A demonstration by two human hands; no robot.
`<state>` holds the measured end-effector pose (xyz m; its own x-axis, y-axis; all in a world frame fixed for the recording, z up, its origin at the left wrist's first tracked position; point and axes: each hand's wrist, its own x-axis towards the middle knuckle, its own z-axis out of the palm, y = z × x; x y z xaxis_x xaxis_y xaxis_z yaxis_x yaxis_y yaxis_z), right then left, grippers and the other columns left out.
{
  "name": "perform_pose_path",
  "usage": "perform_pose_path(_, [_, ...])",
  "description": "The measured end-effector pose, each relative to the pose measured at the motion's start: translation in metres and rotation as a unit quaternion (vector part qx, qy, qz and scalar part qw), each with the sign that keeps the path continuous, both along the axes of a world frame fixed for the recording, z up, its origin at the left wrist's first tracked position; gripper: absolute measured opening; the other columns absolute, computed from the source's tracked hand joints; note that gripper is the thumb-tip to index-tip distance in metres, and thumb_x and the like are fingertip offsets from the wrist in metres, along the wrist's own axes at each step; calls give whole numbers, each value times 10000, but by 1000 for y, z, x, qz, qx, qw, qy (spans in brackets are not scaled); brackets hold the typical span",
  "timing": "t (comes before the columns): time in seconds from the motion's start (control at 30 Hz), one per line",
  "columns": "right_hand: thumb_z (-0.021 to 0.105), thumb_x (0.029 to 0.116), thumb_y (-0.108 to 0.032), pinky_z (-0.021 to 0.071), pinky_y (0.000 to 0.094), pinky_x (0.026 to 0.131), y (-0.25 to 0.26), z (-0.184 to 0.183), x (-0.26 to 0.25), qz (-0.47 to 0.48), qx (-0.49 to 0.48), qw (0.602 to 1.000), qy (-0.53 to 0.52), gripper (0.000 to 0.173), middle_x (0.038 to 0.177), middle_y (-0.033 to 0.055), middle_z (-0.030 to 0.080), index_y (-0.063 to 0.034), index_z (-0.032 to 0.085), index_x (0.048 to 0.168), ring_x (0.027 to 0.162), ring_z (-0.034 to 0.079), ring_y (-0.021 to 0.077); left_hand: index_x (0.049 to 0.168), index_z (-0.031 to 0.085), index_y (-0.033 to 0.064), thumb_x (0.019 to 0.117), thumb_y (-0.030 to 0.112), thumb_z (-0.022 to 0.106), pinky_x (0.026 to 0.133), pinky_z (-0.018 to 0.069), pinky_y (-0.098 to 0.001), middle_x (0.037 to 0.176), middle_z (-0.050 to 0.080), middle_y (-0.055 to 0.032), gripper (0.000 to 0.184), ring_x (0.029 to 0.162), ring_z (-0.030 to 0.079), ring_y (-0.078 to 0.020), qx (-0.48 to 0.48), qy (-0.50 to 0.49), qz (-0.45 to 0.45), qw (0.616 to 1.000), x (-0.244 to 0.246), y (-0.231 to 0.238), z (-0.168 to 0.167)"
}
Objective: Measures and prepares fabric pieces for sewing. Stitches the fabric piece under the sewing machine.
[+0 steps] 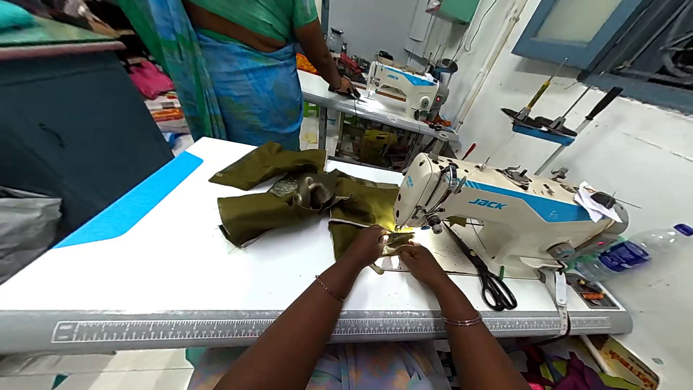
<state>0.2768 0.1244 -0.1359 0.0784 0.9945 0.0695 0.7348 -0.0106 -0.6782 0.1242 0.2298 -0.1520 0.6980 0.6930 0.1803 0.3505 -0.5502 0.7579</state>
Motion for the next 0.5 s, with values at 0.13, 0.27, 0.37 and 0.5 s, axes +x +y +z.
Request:
perform_pose_path(0.13, [431,1039,24,480,463,953,-8,-5,16,-15,52,999,0,300,1046,230,679,71,727,1046,1007,626,314,1208,667,-111,1066,34,481,1098,453,-452,1263,664,-258,275,1219,634,-348,2,-7,-1,1000,0,0,-1])
perform_pose_path(0.27, [505,986,11,509,472,892,-23,-10,20,36,23,998,-49,275,1034,198,672,11,767,1068,990,630,305,1199,669,-108,1056,34,503,1096,456,-450,1264,663,-252,261,1219,633,-344,10,0,-3,1000,1,-2,-1])
perform_pose_path(0.37, [434,953,37,488,309,806,-29,-9,25,85,55,994,44,298,944,102,661,43,729,912,867,588,139,1194,673,-95,989,13,623,1091,464,-438,1259,664,-244,237,1210,634,-335,23,2,-22,999,-1,0,-2])
perform_pose_path(0.5, [461,1084,-77,514,394,854,-17,-20,27,-142,115,973,143,279,1191,179,627,24,651,1262,959,614,223,1183,686,-73,881,108,804,1067,485,-450,1224,677,-228,371,1172,647,-317,21,-27,-53,998,-2,6,-10])
